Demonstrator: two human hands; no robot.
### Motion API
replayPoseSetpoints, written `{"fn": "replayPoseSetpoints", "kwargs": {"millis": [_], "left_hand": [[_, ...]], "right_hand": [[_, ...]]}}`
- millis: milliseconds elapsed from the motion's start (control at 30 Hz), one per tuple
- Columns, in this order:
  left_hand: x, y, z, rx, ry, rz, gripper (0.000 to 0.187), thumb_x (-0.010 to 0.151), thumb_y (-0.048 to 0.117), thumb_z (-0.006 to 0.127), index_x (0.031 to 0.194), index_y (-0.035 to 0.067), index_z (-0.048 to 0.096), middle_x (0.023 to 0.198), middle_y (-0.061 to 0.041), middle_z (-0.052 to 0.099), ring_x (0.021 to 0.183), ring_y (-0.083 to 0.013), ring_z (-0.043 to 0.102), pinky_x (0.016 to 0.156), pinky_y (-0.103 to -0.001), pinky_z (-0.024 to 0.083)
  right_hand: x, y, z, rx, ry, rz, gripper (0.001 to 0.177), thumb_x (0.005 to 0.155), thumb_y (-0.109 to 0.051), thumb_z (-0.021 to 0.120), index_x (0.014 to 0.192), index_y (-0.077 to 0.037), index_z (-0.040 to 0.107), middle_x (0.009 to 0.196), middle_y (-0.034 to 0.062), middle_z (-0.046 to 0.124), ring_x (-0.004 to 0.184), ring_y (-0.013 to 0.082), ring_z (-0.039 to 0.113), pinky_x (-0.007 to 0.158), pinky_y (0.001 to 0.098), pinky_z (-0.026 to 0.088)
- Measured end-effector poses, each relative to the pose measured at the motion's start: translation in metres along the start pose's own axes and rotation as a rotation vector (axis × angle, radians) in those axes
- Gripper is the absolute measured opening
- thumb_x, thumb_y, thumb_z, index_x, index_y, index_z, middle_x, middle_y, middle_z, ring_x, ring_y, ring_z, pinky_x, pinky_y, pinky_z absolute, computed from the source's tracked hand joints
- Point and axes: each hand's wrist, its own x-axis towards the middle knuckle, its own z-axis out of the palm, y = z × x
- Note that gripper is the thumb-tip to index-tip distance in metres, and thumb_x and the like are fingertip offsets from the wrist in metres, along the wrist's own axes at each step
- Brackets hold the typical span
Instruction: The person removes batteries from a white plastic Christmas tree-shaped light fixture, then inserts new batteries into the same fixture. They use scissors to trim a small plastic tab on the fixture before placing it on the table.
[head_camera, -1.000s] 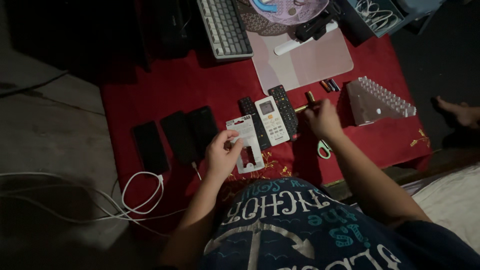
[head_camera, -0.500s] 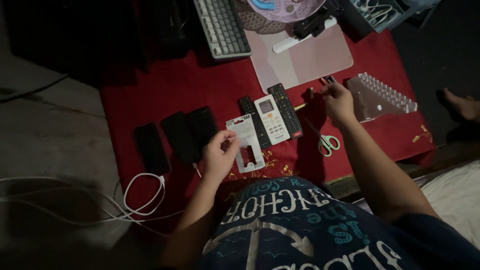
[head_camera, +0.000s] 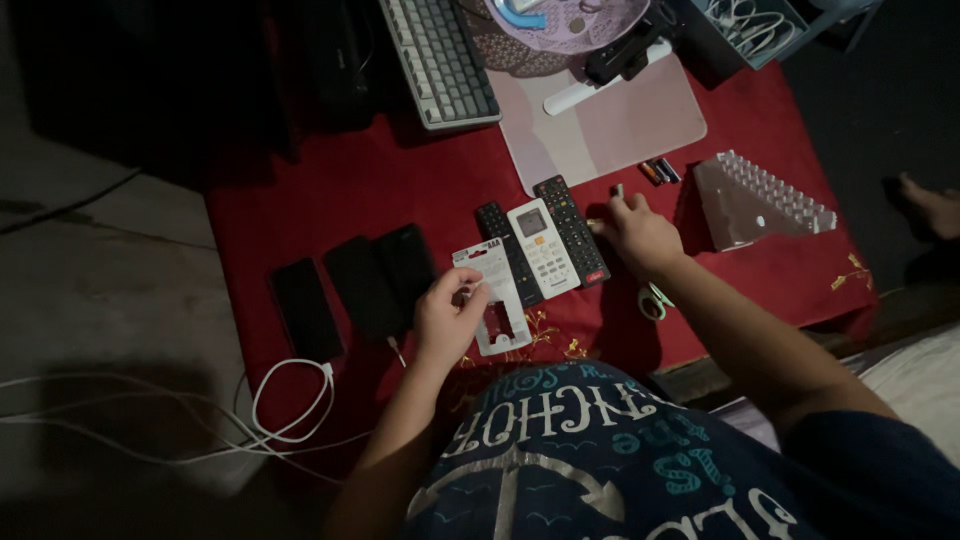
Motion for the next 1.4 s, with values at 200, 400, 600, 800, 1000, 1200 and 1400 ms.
{"fn": "replayPoseSetpoints", "kwargs": {"millis": [200, 400, 600, 800, 1000, 1200, 1400], "left_hand": [[0.004, 0.002, 0.010, 0.034, -0.033, -0.041, 0.015, 0.089, 0.013, 0.077, 0.101, 0.005, 0.073, 0.090, -0.005, 0.076, 0.081, -0.0119, 0.073, 0.066, -0.025, 0.055], [0.029, 0.008, 0.039, -0.601, -0.348, -0.468, 0.032, 0.102, 0.034, 0.059, 0.120, 0.008, 0.067, 0.122, -0.002, 0.071, 0.110, -0.0164, 0.068, 0.090, -0.033, 0.057], [0.062, 0.001, 0.115, -1.161, -0.169, -1.090, 0.035, 0.095, 0.049, 0.058, 0.120, 0.026, 0.065, 0.113, 0.004, 0.067, 0.103, -0.0184, 0.063, 0.085, -0.040, 0.052], [0.052, -0.025, 0.141, -1.597, -0.211, -1.063, 0.032, 0.093, 0.044, 0.063, 0.098, 0.014, 0.069, 0.099, -0.004, 0.071, 0.095, -0.0209, 0.069, 0.085, -0.038, 0.059], [0.047, -0.035, 0.139, -1.314, -0.235, -1.247, 0.028, 0.101, 0.043, 0.060, 0.087, 0.019, 0.065, 0.095, -0.003, 0.072, 0.088, -0.0272, 0.067, 0.066, -0.032, 0.052], [0.051, -0.022, 0.133, -1.185, -0.318, -1.232, 0.046, 0.097, 0.057, 0.056, 0.075, 0.017, 0.060, 0.068, -0.004, 0.061, 0.066, -0.0248, 0.059, 0.057, -0.034, 0.049], [0.061, -0.017, 0.141, -1.206, -0.257, -1.192, 0.041, 0.103, 0.048, 0.053, 0.085, 0.012, 0.063, 0.082, -0.008, 0.068, 0.080, -0.0266, 0.065, 0.070, -0.039, 0.053]], "right_hand": [[0.005, 0.010, -0.003, -0.062, -0.017, -0.070, 0.036, 0.100, -0.047, 0.055, 0.115, -0.015, 0.060, 0.116, 0.0176, 0.061, 0.090, 0.0451, 0.069, 0.073, 0.0549, 0.056], [0.003, 0.004, -0.002, 0.227, 0.210, -0.071, 0.043, 0.101, -0.042, 0.062, 0.130, -0.010, 0.064, 0.115, 0.0226, 0.068, 0.097, 0.0418, 0.071, 0.083, 0.0482, 0.057], [-0.039, -0.075, -0.017, 0.783, -0.119, -0.206, 0.039, 0.097, -0.033, 0.066, 0.130, -0.012, 0.066, 0.107, 0.0140, 0.077, 0.097, 0.0316, 0.077, 0.084, 0.0376, 0.059], [-0.054, -0.115, -0.052, 0.434, 0.156, -0.292, 0.032, 0.087, -0.031, 0.074, 0.110, -0.009, 0.069, 0.103, 0.0167, 0.064, 0.085, 0.0386, 0.068, 0.071, 0.0460, 0.056], [0.001, -0.036, -0.052, 0.201, 0.432, -0.131, 0.029, 0.094, -0.031, 0.073, 0.116, -0.012, 0.069, 0.118, 0.0149, 0.064, 0.109, 0.0391, 0.063, 0.091, 0.0479, 0.055], [0.043, 0.034, -0.007, -0.015, 0.349, 0.016, 0.037, 0.092, -0.014, 0.062, 0.128, -0.011, 0.063, 0.127, 0.0232, 0.056, 0.110, 0.0470, 0.053, 0.085, 0.0547, 0.051], [0.039, 0.048, 0.037, 0.035, 0.340, -0.240, 0.030, 0.088, -0.005, 0.056, 0.118, -0.004, 0.059, 0.118, 0.0223, 0.056, 0.106, 0.0444, 0.053, 0.093, 0.0519, 0.050]]}}
